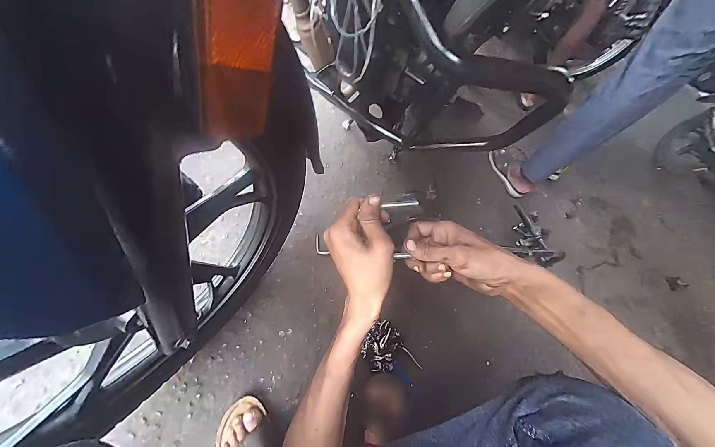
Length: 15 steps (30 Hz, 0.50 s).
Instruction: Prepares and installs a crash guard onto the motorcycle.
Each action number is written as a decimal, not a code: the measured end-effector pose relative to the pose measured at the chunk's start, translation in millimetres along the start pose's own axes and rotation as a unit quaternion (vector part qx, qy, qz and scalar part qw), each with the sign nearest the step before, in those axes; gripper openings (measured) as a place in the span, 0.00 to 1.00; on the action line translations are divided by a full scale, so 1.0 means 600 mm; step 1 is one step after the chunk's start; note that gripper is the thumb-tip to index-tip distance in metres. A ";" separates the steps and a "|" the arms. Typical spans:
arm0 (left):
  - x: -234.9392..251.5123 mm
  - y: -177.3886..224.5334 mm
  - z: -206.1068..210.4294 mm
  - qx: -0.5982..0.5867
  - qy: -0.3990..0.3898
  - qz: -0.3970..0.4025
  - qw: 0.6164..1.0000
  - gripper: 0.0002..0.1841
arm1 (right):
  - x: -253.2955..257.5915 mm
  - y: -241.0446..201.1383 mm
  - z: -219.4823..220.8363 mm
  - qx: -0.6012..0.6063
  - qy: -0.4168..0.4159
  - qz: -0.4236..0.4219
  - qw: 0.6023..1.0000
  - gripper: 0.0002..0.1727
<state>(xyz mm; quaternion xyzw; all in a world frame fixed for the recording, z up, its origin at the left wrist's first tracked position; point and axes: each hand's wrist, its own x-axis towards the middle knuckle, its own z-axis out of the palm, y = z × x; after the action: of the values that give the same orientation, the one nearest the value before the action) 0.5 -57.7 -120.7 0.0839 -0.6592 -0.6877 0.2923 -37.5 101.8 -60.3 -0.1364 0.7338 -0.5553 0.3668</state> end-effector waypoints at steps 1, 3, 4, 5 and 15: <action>-0.004 -0.008 -0.001 0.003 -0.011 -0.011 1.000 0.23 | 0.002 0.008 -0.002 -0.048 0.018 -0.038 0.998 0.01; -0.004 -0.034 -0.003 0.010 -0.030 -0.053 0.998 0.25 | 0.008 0.027 -0.012 -0.156 0.055 -0.103 0.981 0.09; 0.003 -0.053 -0.001 0.017 -0.038 -0.080 0.996 0.26 | 0.011 0.042 -0.016 -0.173 0.069 -0.108 0.977 0.11; 0.013 -0.079 0.001 0.025 -0.052 -0.122 0.991 0.28 | 0.014 0.064 -0.020 -0.156 0.078 -0.094 0.980 0.10; -0.070 -0.338 0.066 0.085 -0.053 -0.581 0.807 0.30 | -0.028 0.444 0.117 -0.448 0.115 0.313 0.830 0.58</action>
<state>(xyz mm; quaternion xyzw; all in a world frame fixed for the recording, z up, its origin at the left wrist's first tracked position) -44.0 -10.2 -321.5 0.4393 -0.5576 -0.6735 -0.2062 77.9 153.7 -305.9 0.0156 0.9424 -0.0331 0.3326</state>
